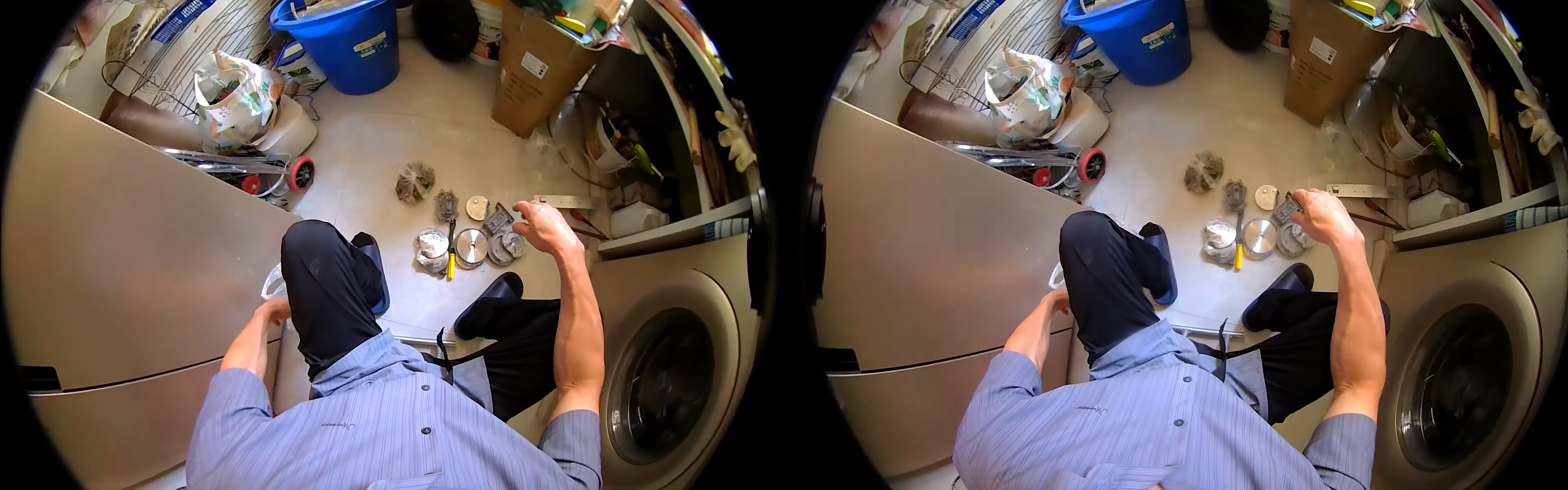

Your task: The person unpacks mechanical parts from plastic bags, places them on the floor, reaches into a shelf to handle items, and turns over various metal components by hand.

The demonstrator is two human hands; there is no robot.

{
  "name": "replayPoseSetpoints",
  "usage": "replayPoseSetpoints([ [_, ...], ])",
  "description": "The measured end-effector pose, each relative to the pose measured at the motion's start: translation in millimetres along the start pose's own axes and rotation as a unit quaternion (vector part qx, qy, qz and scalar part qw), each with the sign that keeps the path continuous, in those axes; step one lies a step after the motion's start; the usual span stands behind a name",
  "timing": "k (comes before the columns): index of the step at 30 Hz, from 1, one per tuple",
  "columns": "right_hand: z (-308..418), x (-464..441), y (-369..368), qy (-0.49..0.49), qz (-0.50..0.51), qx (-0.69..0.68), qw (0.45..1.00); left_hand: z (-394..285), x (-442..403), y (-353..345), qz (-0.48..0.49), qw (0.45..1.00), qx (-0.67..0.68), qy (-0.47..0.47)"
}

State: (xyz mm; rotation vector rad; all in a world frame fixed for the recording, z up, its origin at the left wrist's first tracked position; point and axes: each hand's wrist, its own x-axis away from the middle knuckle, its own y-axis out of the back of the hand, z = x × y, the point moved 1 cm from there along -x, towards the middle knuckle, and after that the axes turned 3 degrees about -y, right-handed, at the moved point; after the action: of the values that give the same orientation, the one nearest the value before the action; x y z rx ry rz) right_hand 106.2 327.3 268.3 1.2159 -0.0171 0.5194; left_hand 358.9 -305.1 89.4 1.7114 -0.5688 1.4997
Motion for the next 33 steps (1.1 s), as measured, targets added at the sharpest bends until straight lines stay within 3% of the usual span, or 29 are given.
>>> replayPoseSetpoints([
  [2, 0.6, 1.5, 1.0, 0.010, -0.007, -0.001, 1.000, -8.8, 3.0, 21.2, 0.101, 0.995, 0.023, -0.012],
  [5, -3.4, 4.4, -1.5, 0.022, -0.024, -0.010, 0.999, -40.8, 33.0, 71.2, 0.138, 0.989, 0.003, -0.059],
  [9, -11.0, 6.0, -0.2, 0.023, -0.023, -0.009, 0.999, -113.2, 122.2, 157.3, -0.005, 0.981, -0.115, -0.156],
  [11, -11.5, 10.7, 4.9, 0.003, 0.000, 0.000, 1.000, -171.6, 167.3, 194.1, -0.124, 0.981, -0.141, -0.049],
  [13, -18.4, 10.7, 0.9, 0.011, -0.012, -0.004, 1.000, -214.1, 183.0, 223.9, -0.251, 0.952, -0.107, -0.142],
  [15, -16.8, 8.5, 1.1, 0.004, -0.003, -0.001, 1.000, -273.1, 195.0, 222.8, -0.297, 0.934, -0.110, -0.168],
  [17, -13.8, 6.4, 1.6, -0.003, 0.004, 0.005, 1.000, -313.3, 157.3, 226.8, -0.249, 0.921, -0.122, -0.275],
  [19, -10.7, 5.8, -1.3, 0.001, 0.012, 0.001, 1.000, -358.9, 116.1, 211.4, -0.253, 0.915, -0.119, -0.291],
  [25, -3.2, 14.7, -6.7, 0.020, 0.010, -0.018, 1.000, -426.8, -69.7, 151.6, -0.200, 0.946, -0.095, -0.238],
  [28, -1.0, 19.9, -5.7, 0.012, 0.019, -0.014, 1.000, -436.0, -116.6, 118.0, -0.323, 0.911, -0.058, -0.249],
  [29, -1.5, 20.6, -4.4, 0.013, 0.017, -0.024, 0.999, -441.1, -127.9, 110.6, -0.318, 0.913, -0.057, -0.250],
  [31, 1.5, 17.4, -1.1, -0.003, 0.042, -0.025, 0.999, -449.2, -146.1, 97.1, -0.434, 0.856, -0.001, -0.280],
  [33, 2.5, 14.2, -1.1, -0.003, 0.056, -0.016, 0.998, -460.1, -158.0, 89.3, -0.433, 0.856, 0.029, -0.282],
])
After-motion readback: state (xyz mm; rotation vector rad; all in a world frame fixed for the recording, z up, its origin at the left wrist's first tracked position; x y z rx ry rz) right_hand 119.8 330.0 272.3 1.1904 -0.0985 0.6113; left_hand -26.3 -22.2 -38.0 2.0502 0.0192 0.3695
